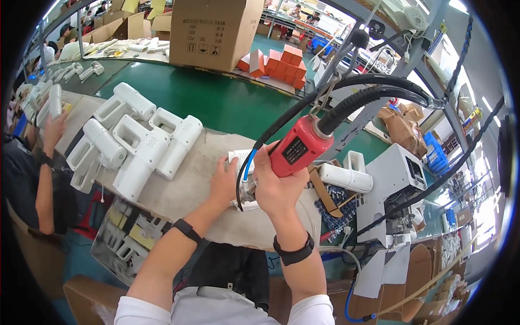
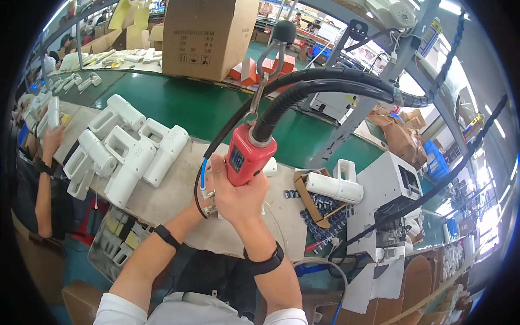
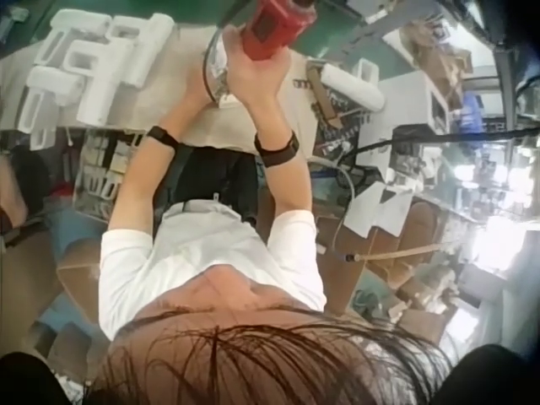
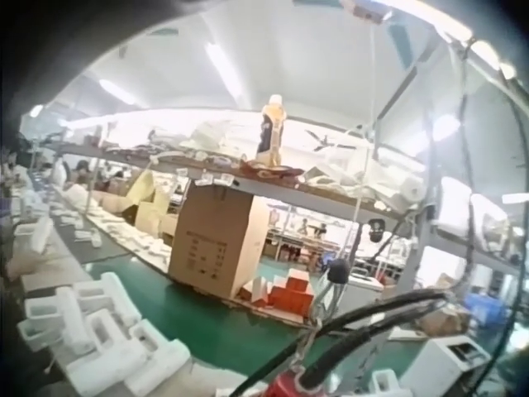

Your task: The person picks up a white plastic housing, uses a red power screwdriver to fasten screws into it, and then sets it aside. This process is repeated for several more housings.

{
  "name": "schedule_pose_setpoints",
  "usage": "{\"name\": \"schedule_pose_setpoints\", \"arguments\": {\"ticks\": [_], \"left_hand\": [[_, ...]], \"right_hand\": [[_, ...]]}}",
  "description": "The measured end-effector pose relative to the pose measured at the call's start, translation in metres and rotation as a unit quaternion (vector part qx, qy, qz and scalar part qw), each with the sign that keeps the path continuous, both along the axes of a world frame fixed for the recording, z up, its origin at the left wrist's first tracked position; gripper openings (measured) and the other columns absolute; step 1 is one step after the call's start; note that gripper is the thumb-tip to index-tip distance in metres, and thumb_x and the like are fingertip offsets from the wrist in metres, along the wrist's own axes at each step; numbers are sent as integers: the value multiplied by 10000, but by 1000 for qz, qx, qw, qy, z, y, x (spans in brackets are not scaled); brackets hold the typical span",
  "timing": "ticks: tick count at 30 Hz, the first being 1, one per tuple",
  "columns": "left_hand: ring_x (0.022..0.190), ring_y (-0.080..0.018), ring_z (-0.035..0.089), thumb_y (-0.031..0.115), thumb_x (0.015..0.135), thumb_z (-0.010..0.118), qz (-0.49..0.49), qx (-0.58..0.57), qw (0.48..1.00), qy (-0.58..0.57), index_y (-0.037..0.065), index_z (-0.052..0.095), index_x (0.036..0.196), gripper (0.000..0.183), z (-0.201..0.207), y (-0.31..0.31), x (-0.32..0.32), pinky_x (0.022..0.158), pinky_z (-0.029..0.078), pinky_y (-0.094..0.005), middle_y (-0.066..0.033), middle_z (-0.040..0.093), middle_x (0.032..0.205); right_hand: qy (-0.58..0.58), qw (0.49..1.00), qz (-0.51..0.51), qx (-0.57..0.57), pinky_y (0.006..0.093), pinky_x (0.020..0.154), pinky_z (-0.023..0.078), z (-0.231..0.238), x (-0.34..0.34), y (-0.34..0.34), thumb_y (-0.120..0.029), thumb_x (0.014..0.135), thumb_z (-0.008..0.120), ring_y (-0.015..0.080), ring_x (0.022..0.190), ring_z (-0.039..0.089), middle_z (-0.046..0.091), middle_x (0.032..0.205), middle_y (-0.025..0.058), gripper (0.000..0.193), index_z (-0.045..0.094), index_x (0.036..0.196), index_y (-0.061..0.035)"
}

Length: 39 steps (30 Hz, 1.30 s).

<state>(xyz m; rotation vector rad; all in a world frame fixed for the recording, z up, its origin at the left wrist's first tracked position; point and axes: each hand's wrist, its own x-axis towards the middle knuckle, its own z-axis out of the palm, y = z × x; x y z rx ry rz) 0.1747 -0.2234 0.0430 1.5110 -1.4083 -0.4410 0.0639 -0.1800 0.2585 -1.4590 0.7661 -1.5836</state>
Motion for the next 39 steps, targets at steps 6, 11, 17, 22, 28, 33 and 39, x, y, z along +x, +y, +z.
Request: {"name": "schedule_pose_setpoints", "arguments": {"ticks": [6, 11, 17, 22, 28, 33, 39], "left_hand": [[1305, -413, 417, 292, 698, 776, -12, -12, 1000, 9, 68, 350, 1446, 890, 0, 2, -2, 1045, 387, -478, -242, 354, 1451], [1307, -413, 422, 266, 702, 771, -25, -14, 1000, 8, 69, 336, 1456, 892, -6, -3, -3, 1058, 380, -463, -246, 372, 1451], [1314, -326, 445, 89, 695, 739, -83, 45, 996, 2, -40, 347, 1426, 840, 27, 39, 10, 1103, 357, -399, -229, 486, 1360], [1132, -278, 604, -111, 609, 611, -277, 297, 893, 193, -39, 428, 1380, 796, 97, 144, 6, 846, 568, -377, -167, 502, 1340], [880, -153, 651, -47, 662, 766, -587, 446, 669, 95, 12, 516, 1345, 730, 97, 168, -150, 709, 541, -295, -118, 610, 1220], [1018, -196, 620, 54, 779, 708, -433, 265, 858, 81, 15, 548, 1309, 556, 150, 109, -15, 856, 491, -317, -119, 622, 1232], [1104, -306, 613, 237, 832, 713, -651, 43, 758, -6, 19, 593, 1248, 485, 47, 167, -192, 979, 471, -390, -182, 601, 1276]], "right_hand": [[67, 996, -33, 57, 254, 608, 445, -28, 9, -3, -143, 870, 729, 80, 664, 543, 598, 723, -3, 166, 618, 850, -22], [34, 998, -30, 42, 240, 585, 437, -16, 2, -3, -120, 879, 710, 70, 639, 538, 594, 712, -6, 139, 615, 855, -21], [-35, 978, -169, -116, 226, 540, 410, 52, -76, -23, -88, 883, 698, 57, 602, 524, 578, 687, -26, 97, 618, 864, -37], [20, 957, -205, -204, 387, 617, 495, 61, -90, -23, -102, 805, 693, 418, 748, 656, 650, 787, 222, 275, 565, 1034, -22], [30, 981, -134, -134, 441, 673, 501, 58, -112, 0, -69, 795, 655, 451, 763, 629, 643, 774, 246, 309, 529, 1062, 20], [96, 974, -184, -93, 446, 680, 503, 42, -128, 8, -96, 787, 672, 460, 753, 622, 649, 790, 247, 315, 544, 1061, -10], [42, 983, -157, -86, 331, 609, 473, 49, -101, 12, -197, 827, 733, 156, 608, 573, 622, 698, 63, 234, 608, 932, -30]]}}
